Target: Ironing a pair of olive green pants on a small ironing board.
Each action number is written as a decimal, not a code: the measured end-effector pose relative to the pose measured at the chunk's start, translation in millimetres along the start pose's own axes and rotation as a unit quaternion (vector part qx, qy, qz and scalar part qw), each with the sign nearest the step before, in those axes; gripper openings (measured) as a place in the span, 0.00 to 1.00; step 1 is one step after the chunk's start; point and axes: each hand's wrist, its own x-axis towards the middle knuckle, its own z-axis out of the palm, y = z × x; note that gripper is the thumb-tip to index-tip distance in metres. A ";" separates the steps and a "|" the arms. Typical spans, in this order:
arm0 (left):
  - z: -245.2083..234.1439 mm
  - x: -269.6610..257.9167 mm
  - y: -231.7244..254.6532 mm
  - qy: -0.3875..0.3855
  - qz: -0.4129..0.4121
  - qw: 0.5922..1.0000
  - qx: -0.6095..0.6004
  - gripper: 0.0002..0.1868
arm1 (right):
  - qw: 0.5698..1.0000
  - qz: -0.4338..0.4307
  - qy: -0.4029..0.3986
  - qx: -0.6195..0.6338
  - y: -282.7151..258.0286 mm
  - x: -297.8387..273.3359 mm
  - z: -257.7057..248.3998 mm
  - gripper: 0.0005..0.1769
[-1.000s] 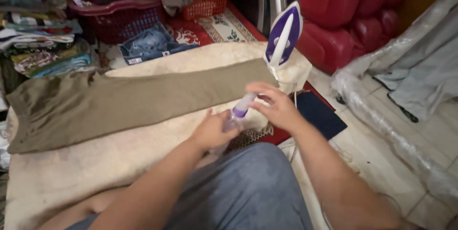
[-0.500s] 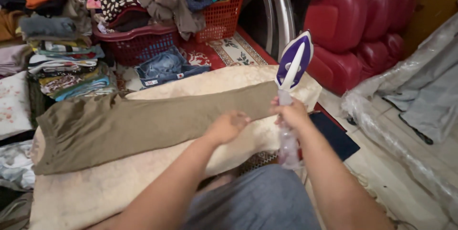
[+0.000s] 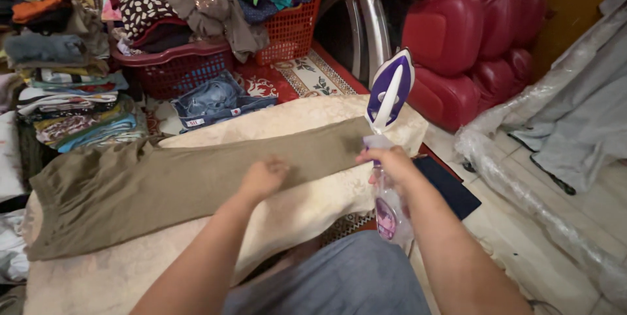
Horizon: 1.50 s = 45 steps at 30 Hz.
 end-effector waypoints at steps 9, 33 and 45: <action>-90.5 -18.6 -117.5 0.098 -0.075 0.991 0.055 0.21 | 0.991 -0.006 -0.130 -0.029 41.7 44.1 49.1 0.17; -269.5 -112.6 -249.1 0.315 -0.381 0.854 0.162 0.47 | 0.933 -0.084 -0.350 -0.015 8.2 -14.4 278.1 0.11; -283.4 -85.2 -346.5 0.395 -0.254 0.881 0.049 0.31 | 0.876 -0.104 -0.471 0.013 25.8 -35.9 359.3 0.12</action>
